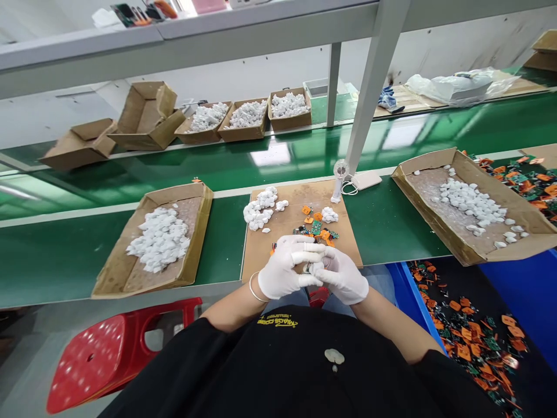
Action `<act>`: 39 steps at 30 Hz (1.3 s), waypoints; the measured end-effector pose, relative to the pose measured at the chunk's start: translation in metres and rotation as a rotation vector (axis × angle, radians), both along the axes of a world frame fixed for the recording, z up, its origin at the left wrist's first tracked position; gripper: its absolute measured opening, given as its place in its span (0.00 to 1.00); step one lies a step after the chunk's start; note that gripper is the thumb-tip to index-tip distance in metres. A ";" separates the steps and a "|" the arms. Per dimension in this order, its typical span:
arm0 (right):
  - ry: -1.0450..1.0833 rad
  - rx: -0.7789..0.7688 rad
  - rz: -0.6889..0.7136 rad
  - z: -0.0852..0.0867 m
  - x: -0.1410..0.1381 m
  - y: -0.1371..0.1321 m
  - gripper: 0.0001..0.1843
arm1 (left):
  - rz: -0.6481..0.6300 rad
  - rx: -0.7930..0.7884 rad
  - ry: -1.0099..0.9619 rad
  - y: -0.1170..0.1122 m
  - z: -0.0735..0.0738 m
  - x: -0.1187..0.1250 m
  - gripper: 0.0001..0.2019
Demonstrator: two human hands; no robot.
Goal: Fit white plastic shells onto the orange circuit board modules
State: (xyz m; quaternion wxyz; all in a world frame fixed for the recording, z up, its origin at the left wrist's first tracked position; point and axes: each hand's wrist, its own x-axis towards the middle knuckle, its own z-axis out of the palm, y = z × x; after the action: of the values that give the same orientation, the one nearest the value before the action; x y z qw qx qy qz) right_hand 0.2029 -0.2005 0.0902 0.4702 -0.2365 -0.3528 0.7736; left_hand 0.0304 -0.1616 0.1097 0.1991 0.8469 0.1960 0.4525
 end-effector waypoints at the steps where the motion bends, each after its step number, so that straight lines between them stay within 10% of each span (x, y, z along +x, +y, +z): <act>1: -0.011 -0.004 0.000 0.000 0.000 0.000 0.20 | 0.011 -0.007 0.027 0.001 0.000 -0.002 0.23; 39: -0.277 0.045 -0.062 -0.004 -0.003 -0.008 0.17 | 0.010 0.010 0.309 -0.008 0.007 -0.004 0.19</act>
State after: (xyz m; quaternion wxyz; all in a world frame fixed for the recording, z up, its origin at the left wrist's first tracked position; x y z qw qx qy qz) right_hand 0.1999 -0.2082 0.0866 0.4460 -0.3412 -0.4238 0.7106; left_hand 0.0260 -0.1699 0.1171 0.1602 0.9065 0.2261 0.3187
